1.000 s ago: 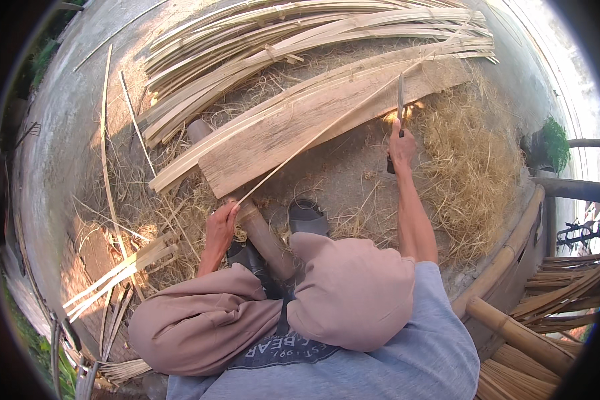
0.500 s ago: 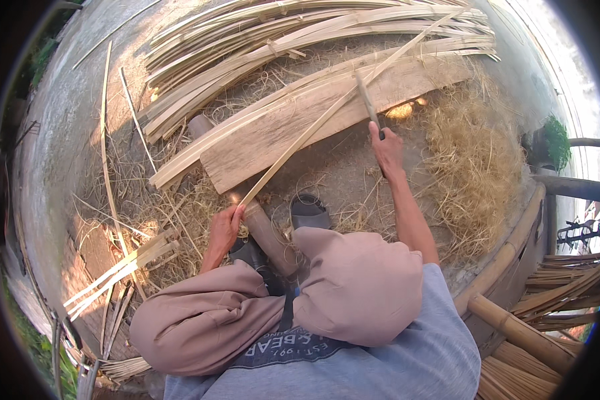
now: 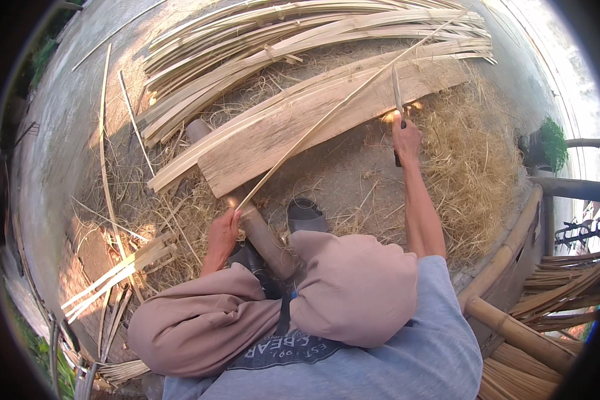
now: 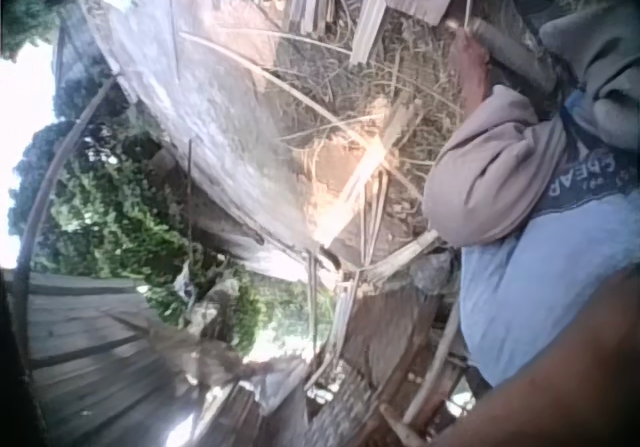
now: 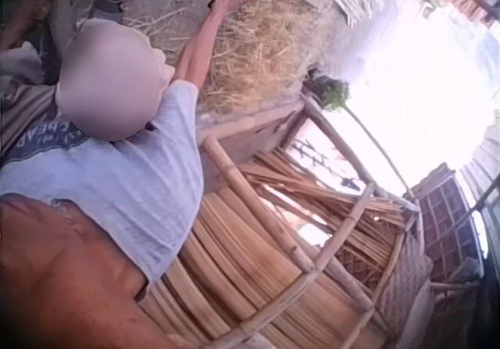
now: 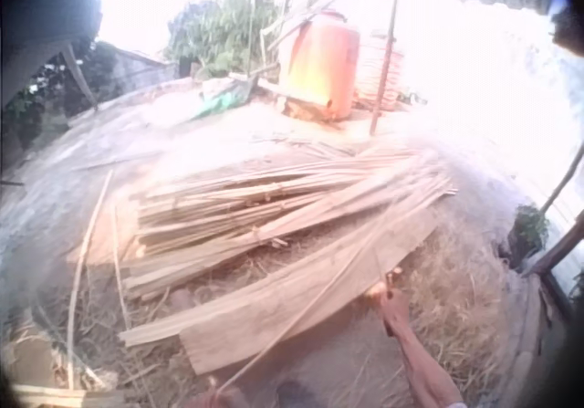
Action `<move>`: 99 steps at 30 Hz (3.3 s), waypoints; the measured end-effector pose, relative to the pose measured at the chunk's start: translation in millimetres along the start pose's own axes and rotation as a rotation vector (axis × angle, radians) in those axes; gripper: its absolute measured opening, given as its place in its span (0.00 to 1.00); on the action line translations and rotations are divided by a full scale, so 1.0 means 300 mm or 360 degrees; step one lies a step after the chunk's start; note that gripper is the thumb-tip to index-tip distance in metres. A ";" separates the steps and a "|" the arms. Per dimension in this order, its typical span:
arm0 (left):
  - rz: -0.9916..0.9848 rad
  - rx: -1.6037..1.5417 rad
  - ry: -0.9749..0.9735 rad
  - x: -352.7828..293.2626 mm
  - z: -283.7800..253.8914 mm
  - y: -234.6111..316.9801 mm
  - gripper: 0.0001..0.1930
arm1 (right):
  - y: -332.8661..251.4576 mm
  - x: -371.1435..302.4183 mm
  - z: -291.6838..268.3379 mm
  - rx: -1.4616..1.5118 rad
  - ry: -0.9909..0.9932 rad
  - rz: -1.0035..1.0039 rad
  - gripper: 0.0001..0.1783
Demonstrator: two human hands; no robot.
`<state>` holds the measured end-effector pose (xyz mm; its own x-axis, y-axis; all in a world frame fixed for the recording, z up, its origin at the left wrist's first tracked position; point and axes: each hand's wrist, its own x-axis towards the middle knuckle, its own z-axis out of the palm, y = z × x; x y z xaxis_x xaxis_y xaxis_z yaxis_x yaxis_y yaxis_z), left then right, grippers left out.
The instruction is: The person sits on the ground and uses a knife to split long bamboo strips into thinner slats. They repeatedly position the bamboo on a wooden board, strike it with the knife, and separate the resulting pieces.
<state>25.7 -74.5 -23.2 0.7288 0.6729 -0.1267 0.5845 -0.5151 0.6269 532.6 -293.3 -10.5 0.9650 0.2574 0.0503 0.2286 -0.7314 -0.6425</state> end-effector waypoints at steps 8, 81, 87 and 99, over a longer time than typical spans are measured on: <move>-0.1041 -0.1410 -0.0904 0.125 -0.148 -0.035 0.26 | -0.288 -0.757 0.179 -0.0013 -0.0962 -0.0697 0.32; 0.0098 -0.0049 0.0384 0.953 0.378 0.655 0.11 | -0.444 -0.853 0.279 0.0926 -0.1495 -0.0401 0.19; 0.0104 -0.0012 0.0442 0.954 0.379 0.629 0.12 | -0.448 -0.878 0.285 0.0871 -0.1789 -0.0316 0.24; 0.0143 0.0022 0.0348 0.974 0.389 0.627 0.12 | -0.442 -0.868 0.301 0.0904 -0.1693 -0.0130 0.28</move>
<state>390.3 -36.7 -32.2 0.6847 0.7220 0.0996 0.5267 -0.5846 0.6172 239.4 -206.3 -7.5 0.3008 0.8763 -0.3763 -0.0625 -0.3756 -0.9247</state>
